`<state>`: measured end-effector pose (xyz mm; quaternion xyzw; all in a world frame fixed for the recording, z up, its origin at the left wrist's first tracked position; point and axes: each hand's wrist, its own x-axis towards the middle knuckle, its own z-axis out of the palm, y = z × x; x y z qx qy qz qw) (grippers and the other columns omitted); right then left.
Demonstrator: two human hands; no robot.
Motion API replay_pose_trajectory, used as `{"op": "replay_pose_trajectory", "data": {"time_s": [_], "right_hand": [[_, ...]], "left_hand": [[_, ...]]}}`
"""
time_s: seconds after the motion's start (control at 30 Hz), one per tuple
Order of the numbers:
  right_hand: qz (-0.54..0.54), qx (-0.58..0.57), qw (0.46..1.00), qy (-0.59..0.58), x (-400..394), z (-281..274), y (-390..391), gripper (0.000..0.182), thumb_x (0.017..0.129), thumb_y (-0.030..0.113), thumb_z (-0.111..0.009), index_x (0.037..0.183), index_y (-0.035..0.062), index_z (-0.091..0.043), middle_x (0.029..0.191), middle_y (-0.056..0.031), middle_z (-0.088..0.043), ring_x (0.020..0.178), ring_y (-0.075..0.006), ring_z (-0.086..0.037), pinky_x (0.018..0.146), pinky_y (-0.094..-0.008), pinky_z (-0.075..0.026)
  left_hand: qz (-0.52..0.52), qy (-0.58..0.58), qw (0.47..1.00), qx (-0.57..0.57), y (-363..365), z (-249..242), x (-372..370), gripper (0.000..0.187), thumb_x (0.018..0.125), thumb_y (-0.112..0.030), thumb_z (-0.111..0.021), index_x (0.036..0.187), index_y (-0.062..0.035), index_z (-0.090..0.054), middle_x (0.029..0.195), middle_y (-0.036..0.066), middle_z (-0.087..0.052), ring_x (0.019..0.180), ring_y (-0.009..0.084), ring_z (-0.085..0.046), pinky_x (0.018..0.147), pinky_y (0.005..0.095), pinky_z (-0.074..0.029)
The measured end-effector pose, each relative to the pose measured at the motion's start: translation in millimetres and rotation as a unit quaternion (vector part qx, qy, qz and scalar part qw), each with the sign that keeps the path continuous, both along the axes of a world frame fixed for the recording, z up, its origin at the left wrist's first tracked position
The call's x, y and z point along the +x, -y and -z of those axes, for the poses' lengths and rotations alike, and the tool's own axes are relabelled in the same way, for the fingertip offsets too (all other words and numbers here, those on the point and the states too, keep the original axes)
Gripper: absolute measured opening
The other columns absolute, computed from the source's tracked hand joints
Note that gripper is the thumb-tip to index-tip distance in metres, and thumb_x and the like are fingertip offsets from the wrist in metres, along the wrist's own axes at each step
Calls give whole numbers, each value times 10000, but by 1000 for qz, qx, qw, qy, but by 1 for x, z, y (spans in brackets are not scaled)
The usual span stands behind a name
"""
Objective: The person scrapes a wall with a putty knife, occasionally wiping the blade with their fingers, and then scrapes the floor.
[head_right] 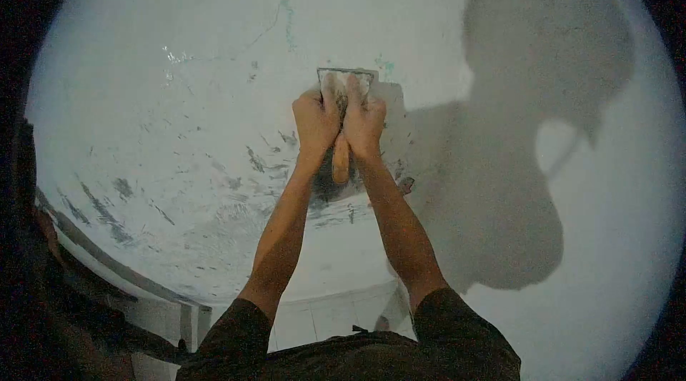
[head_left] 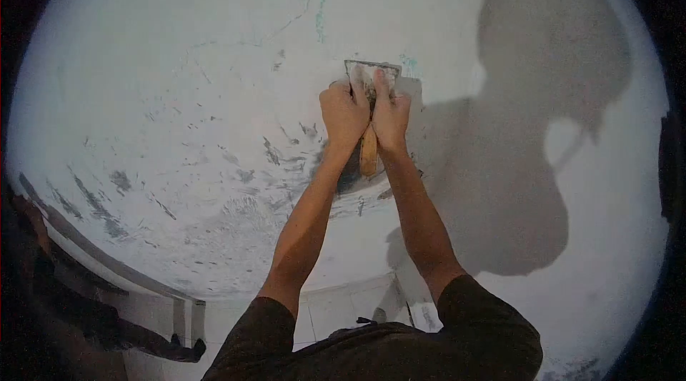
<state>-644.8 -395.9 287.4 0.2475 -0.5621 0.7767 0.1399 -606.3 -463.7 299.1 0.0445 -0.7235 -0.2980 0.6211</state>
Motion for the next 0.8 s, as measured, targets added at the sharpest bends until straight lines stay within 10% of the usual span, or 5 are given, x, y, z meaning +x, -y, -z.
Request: {"op": "replay_pose_trajectory", "data": {"time_s": [0.17, 0.4, 0.8], "right_hand": [[-14, -103, 994, -24, -7, 6, 8, 495, 931, 353, -557, 637, -46, -559, 546, -2, -466, 562, -89, -422, 502, -322, -364], [-14, 28, 999, -9, 5, -4, -13, 408, 938, 331, -547, 828, -55, -626, 737, -19, -578, 688, -82, -486, 611, -267, -418], [-12, 32, 999, -9, 0, -8, -18, 451, 931, 380, -560, 671, 13, -590, 590, 29, -489, 597, -74, -415, 550, -272, -365]], "left_hand": [[-33, -18, 998, -53, 3, 13, -7, 474, 924, -253, -518, 596, 88, -500, 519, 249, -469, 415, 324, -434, 459, 418, -351], [-34, 23, 999, -7, -12, -2, 2, 421, 907, -243, -524, 631, 70, -577, 592, 268, -544, 544, 431, -552, 516, 470, -418], [-19, 8, 1000, 8, -15, -4, 0, 500, 945, -298, -487, 634, 89, -542, 529, 253, -484, 431, 340, -441, 479, 430, -364]]}}
